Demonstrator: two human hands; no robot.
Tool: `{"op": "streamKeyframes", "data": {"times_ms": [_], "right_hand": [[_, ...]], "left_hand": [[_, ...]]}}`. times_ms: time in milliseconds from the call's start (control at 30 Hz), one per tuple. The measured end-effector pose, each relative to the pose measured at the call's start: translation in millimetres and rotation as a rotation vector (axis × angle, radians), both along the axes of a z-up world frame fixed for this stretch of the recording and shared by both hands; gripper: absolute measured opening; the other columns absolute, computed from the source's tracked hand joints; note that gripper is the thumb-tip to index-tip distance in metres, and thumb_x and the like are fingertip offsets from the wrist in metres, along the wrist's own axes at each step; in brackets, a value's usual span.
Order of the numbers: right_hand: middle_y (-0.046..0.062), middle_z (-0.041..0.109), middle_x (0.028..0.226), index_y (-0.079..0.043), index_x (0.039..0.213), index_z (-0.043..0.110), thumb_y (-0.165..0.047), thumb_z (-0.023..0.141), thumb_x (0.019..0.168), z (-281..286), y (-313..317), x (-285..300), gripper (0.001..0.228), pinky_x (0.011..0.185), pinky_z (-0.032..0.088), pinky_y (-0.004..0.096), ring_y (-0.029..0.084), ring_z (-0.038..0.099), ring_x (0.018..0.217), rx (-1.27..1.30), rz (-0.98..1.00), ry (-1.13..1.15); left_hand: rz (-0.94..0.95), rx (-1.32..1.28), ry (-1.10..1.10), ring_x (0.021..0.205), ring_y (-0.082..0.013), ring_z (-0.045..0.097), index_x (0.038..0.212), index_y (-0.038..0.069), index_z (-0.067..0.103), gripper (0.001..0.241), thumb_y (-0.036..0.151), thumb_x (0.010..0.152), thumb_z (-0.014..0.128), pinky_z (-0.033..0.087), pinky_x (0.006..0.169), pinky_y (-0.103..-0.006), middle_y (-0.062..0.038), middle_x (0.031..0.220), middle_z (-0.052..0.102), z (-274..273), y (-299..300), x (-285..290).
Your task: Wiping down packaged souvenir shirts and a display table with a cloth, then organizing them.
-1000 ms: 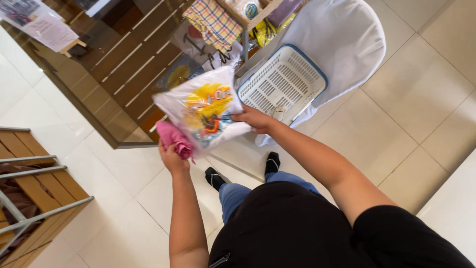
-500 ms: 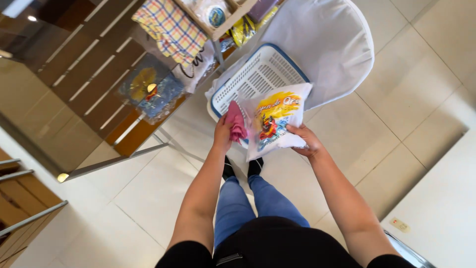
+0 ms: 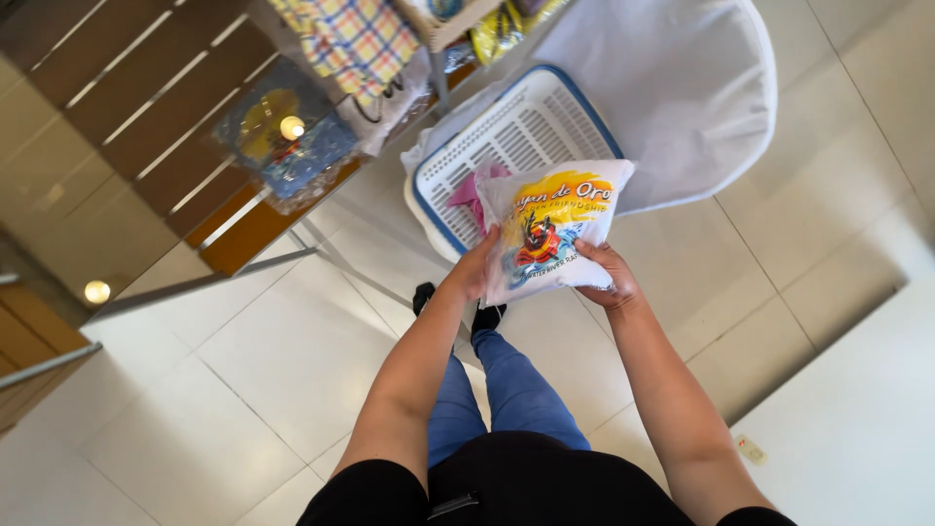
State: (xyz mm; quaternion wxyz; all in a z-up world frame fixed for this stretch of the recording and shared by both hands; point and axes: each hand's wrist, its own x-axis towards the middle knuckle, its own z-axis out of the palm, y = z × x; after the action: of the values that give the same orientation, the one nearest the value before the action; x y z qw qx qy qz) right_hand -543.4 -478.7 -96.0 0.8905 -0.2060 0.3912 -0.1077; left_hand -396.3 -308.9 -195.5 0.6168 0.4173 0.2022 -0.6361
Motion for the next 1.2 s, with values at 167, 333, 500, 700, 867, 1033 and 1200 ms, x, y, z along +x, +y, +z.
{"op": "streamKeyframes", "data": {"times_ms": [167, 333, 500, 700, 867, 1033, 1200], "right_hand": [[0.016, 0.076, 0.105, -0.009, 0.123, 0.069, 0.003, 0.068, 0.089, -23, 20, 34, 0.036, 0.071, 0.067, 0.044, 0.036, 0.077, 0.085, -0.12, 0.259, 0.052], [0.008, 0.075, 0.113, -0.014, 0.13, 0.067, -0.001, 0.068, 0.091, -71, 61, 84, 0.041, 0.076, 0.064, 0.04, 0.026, 0.075, 0.092, -0.287, 0.582, 0.11], [0.008, 0.068, 0.118, -0.006, 0.136, 0.061, 0.003, 0.066, 0.089, -99, 136, 148, 0.047, 0.082, 0.055, 0.033, 0.019, 0.065, 0.101, -0.586, 0.792, 0.143], [0.02, 0.064, 0.132, 0.0, 0.143, 0.056, 0.005, 0.061, 0.091, -97, 233, 238, 0.052, 0.106, 0.046, 0.048, 0.033, 0.059, 0.124, -0.733, 0.825, 0.182], [0.015, 0.066, 0.132, -0.011, 0.143, 0.06, -0.012, 0.07, 0.09, -180, 270, 318, 0.054, 0.108, 0.045, 0.046, 0.031, 0.06, 0.127, -0.882, 0.942, 0.258], [0.023, 0.062, 0.128, 0.001, 0.142, 0.054, -0.001, 0.063, 0.088, -206, 308, 388, 0.055, 0.109, 0.041, 0.05, 0.035, 0.056, 0.123, -0.831, 0.812, 0.114], [0.026, 0.058, 0.139, 0.001, 0.146, 0.053, 0.001, 0.058, 0.086, -213, 333, 455, 0.06, 0.114, 0.037, 0.054, 0.04, 0.051, 0.133, -0.821, 0.87, -0.059]], "left_hand": [[0.327, 0.01, -0.057, 0.105, -0.0319, 0.074, 0.132, 0.01, 0.064, 0.045, 0.02, 0.091, 0.081, 0.059, 0.093, -0.051, -0.018, 0.118, 0.073, -45, 87, 23], [0.372, 0.268, -0.515, 0.103, -0.022, 0.071, 0.132, 0.008, 0.062, 0.044, 0.019, 0.093, 0.079, 0.059, 0.094, -0.0437, -0.013, 0.116, 0.072, -17, 181, 69], [0.309, 0.636, -0.83, 0.093, -0.0115, 0.065, 0.116, 0.019, 0.07, 0.027, 0.032, 0.093, 0.077, 0.053, 0.088, -0.0332, 0.001, 0.101, 0.073, 0, 258, 106], [0.439, 0.74, -0.906, 0.111, -0.0218, 0.067, 0.127, 0.015, 0.066, 0.032, 0.022, 0.096, 0.069, 0.051, 0.099, -0.041, -0.009, 0.114, 0.072, -33, 328, 153], [0.311, 0.888, -1.022, 0.132, -0.0345, 0.055, 0.145, 0.012, 0.052, 0.051, 0.018, 0.095, 0.055, 0.042, 0.115, -0.0442, -0.018, 0.14, 0.061, -54, 367, 203], [0.35, 0.956, -1.117, 0.134, -0.044, 0.05, 0.149, 0.001, 0.05, 0.056, 0.013, 0.094, 0.048, 0.035, 0.119, -0.0518, -0.026, 0.144, 0.055, -58, 376, 248], [0.439, 1.203, -1.54, 0.123, -0.0414, 0.06, 0.146, 0.004, 0.05, 0.045, 0.01, 0.101, 0.051, 0.05, 0.105, -0.0447, -0.028, 0.133, 0.062, -139, 392, 282]]}}
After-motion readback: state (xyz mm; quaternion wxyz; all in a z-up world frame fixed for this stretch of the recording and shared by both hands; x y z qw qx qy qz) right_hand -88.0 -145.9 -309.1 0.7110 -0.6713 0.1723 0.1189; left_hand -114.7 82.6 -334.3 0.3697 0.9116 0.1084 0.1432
